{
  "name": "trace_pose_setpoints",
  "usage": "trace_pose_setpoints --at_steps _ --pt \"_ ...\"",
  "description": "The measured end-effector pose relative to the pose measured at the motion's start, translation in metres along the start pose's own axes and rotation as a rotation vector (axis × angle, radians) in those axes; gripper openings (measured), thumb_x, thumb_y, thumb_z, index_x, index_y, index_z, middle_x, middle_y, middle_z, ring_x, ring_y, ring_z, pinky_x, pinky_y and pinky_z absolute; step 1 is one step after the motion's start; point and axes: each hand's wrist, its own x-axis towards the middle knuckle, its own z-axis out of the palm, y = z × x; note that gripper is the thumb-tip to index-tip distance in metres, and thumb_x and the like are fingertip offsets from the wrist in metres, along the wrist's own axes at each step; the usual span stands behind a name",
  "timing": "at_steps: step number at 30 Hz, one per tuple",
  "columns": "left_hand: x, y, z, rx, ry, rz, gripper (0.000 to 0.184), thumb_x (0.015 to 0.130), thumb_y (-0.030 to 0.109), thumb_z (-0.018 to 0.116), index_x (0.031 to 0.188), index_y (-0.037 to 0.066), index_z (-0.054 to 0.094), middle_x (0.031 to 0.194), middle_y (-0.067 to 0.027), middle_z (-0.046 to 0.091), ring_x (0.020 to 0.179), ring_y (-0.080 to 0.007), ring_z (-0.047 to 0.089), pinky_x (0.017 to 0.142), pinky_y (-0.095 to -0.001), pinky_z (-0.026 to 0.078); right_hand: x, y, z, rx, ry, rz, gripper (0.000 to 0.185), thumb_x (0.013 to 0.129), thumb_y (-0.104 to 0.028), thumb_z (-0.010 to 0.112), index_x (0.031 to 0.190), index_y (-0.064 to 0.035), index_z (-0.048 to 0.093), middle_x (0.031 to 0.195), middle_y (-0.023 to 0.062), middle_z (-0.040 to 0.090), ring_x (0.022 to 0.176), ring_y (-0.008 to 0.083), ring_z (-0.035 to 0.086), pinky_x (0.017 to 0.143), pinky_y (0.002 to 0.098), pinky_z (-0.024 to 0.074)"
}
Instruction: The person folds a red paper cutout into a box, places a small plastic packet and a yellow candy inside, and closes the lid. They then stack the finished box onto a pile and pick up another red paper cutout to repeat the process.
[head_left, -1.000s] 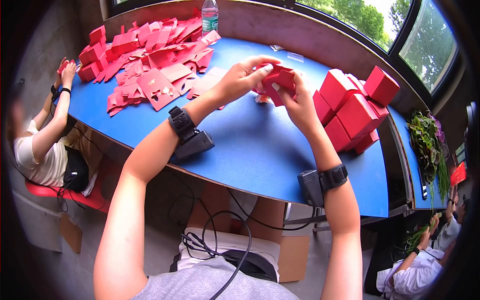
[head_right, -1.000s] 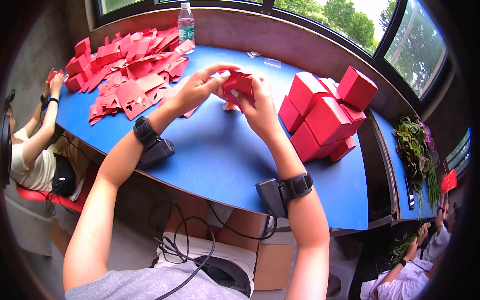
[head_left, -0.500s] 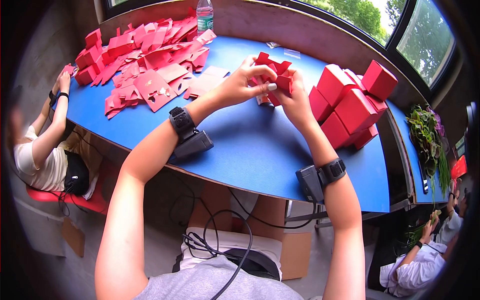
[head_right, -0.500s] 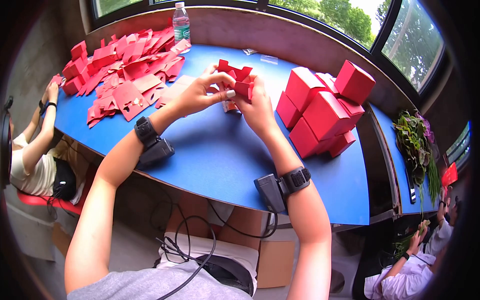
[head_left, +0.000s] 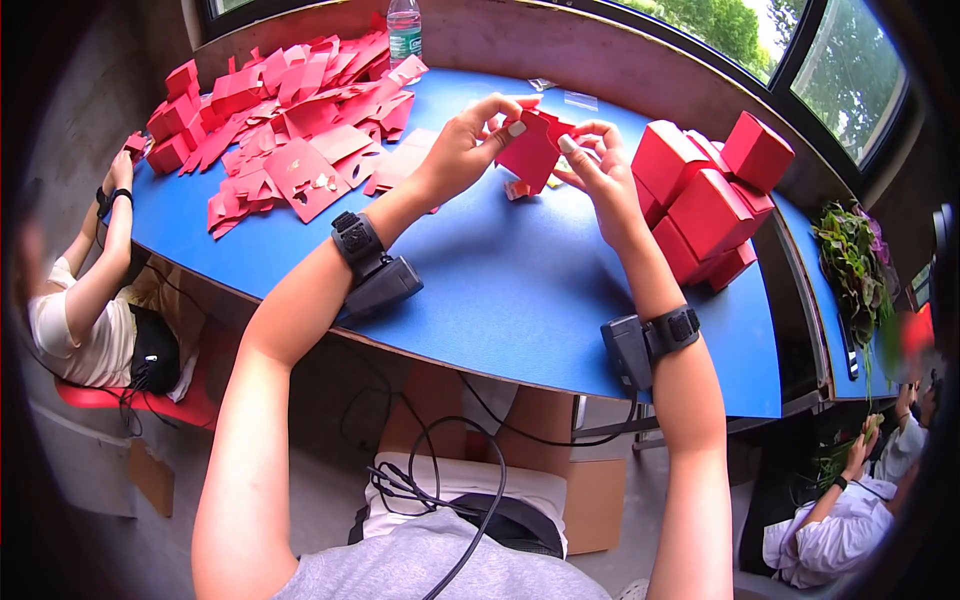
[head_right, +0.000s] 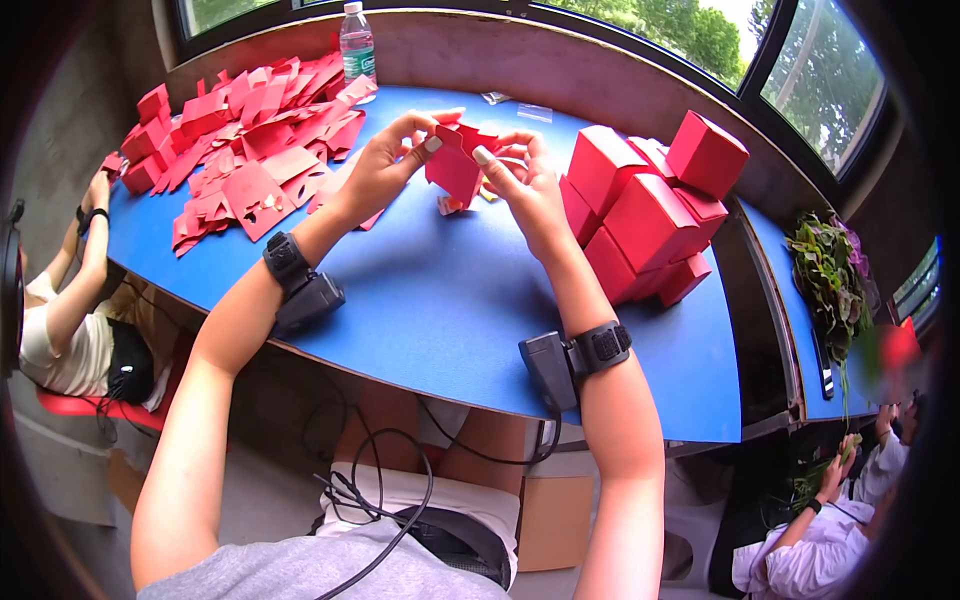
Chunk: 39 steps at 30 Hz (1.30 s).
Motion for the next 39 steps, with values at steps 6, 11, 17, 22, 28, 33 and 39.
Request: trace_pose_setpoints --at_steps 6,11,17,22,28,33,39 --pt "-0.002 -0.004 0.003 -0.064 -0.081 -0.093 0.015 0.092 0.015 0.052 0.1 0.003 0.052 0.098 -0.0045 0.058 0.088 -0.0088 0.054 0.078 -0.0241 0.045 0.002 0.01 -0.002 -0.017 0.043 0.018 0.051 0.085 -0.041 0.06 0.12 -0.0085 0.043 0.107 0.0165 0.052 0.099 0.0195 0.055 0.08 0.0295 0.0496" --pt "-0.004 0.001 0.005 -0.07 -0.121 -0.134 0.015 0.093 0.014 0.051 0.102 0.002 0.052 0.093 -0.0028 0.056 0.09 -0.0101 0.054 0.081 -0.0248 0.045 -0.001 0.015 0.0 0.001 -0.063 -0.031 0.056 0.089 -0.053 0.045 0.125 -0.0101 0.044 0.109 0.0136 0.053 0.101 0.019 0.054 0.088 0.0339 0.0447" --pt "-0.005 0.006 0.009 -0.098 -0.109 -0.028 0.013 0.092 0.012 0.051 0.1 0.002 0.053 0.096 -0.0023 0.052 0.094 -0.0103 0.051 0.08 -0.0256 0.047 -0.007 0.012 0.006 -0.135 -0.1 0.061 0.098 0.076 -0.079 0.026 0.145 -0.014 0.005 0.135 0.0198 0.034 0.121 0.0286 0.042 0.102 0.0416 0.0312" --pt "-0.006 0.009 0.009 0.021 -0.133 0.0 0.013 0.088 0.013 0.056 0.097 0.003 0.054 0.095 -0.0065 0.055 0.084 -0.0169 0.056 0.067 -0.0276 0.047 -0.009 0.01 0.01 -0.077 -0.138 0.093 0.079 0.086 -0.065 0.037 0.143 -0.0131 0.017 0.123 0.0163 0.045 0.105 0.0205 0.052 0.085 0.0317 0.0455" --pt "-0.008 0.022 0.008 0.196 -0.091 0.176 0.01 0.085 0.004 0.058 0.095 0.003 0.058 0.112 -0.0096 0.047 0.088 -0.0177 0.055 0.067 -0.0266 0.047 -0.002 0.026 0.01 0.205 -0.115 0.144 0.055 0.087 -0.055 0.044 0.111 -0.0049 0.045 0.091 0.0105 0.059 0.076 0.0167 0.063 0.061 0.0274 0.0517" --pt "-0.004 0.014 0.012 0.131 -0.061 0.195 0.009 0.084 0.005 0.058 0.094 0.004 0.057 0.113 -0.0094 0.049 0.1 -0.0183 0.052 0.075 -0.0285 0.047 -0.002 0.028 0.014 0.293 -0.093 0.064 0.048 0.086 -0.048 0.05 0.109 -0.0053 0.045 0.085 0.0095 0.058 0.066 0.0156 0.061 0.052 0.0276 0.0514" --pt "-0.005 0.02 0.016 0.278 -0.027 0.199 0.011 0.086 0.006 0.055 0.097 0.004 0.055 0.116 -0.0086 0.057 0.107 -0.0236 0.046 0.095 -0.0316 0.034 -0.008 0.014 0.017 0.246 -0.019 0.139 0.051 0.088 -0.053 0.046 0.104 -0.005 0.047 0.082 0.0076 0.058 0.065 0.0129 0.059 0.055 0.0251 0.0487"
